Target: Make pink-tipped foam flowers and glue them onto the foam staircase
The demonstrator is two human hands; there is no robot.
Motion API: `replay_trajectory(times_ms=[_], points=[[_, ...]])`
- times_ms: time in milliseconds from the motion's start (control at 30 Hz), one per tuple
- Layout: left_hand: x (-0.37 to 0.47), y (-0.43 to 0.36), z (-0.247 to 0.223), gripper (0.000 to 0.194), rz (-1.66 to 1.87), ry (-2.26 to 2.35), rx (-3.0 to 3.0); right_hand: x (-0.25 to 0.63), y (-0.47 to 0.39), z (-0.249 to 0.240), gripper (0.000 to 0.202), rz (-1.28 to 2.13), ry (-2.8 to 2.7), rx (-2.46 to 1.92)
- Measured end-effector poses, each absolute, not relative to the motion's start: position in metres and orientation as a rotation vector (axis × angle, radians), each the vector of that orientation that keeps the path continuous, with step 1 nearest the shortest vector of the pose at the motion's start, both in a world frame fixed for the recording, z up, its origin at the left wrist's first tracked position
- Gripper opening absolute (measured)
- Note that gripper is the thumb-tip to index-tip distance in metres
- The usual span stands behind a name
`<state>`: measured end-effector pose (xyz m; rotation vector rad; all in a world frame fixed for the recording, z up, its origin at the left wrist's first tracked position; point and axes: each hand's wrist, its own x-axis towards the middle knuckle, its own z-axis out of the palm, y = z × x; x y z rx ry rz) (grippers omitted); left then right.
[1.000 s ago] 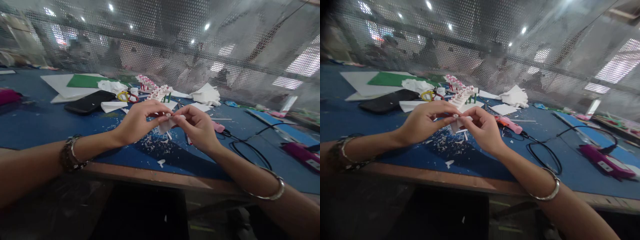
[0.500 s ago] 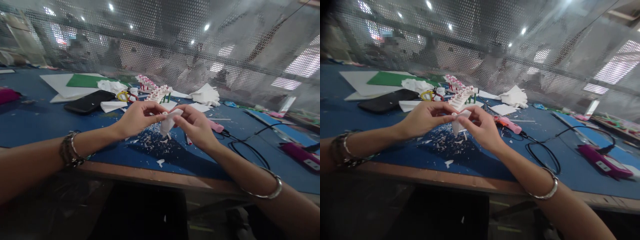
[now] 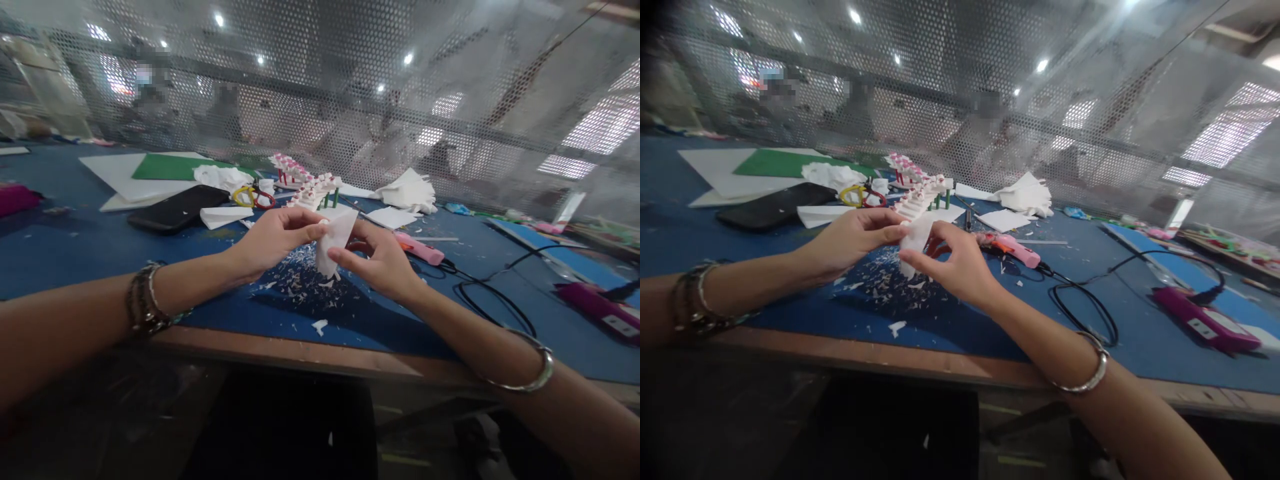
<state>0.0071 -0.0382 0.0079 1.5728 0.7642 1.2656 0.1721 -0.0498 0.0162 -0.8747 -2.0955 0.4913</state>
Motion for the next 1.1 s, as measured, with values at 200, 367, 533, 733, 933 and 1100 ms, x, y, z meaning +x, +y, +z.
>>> replay_trajectory(times_ms=[200,367,533,733,933,1100], points=[[0.013,-0.038,0.006,0.009,1.315,0.718,1.371,0.165,-0.048,0.014,0.010,-0.098,-2.123,-0.882],[0.009,-0.031,0.008,0.011,1.383,0.873,1.363,0.169,-0.049,0.016,0.014,-0.118,-2.283,-0.778],[0.002,-0.027,0.013,0.009,1.408,0.914,1.451,0.174,-0.054,0.021,0.013,-0.114,-2.332,-0.702],[0.004,-0.038,0.015,0.011,1.120,0.862,1.805,0.179,-0.056,0.028,0.014,-0.218,-2.168,-0.668],[0.004,-0.040,0.014,0.015,1.079,0.883,1.983,0.179,-0.055,0.026,0.003,0.310,-2.160,-0.736],[0.001,-0.038,0.015,0.016,1.064,0.849,2.011,0.178,-0.056,0.027,0.005,0.572,-2.061,-0.783]])
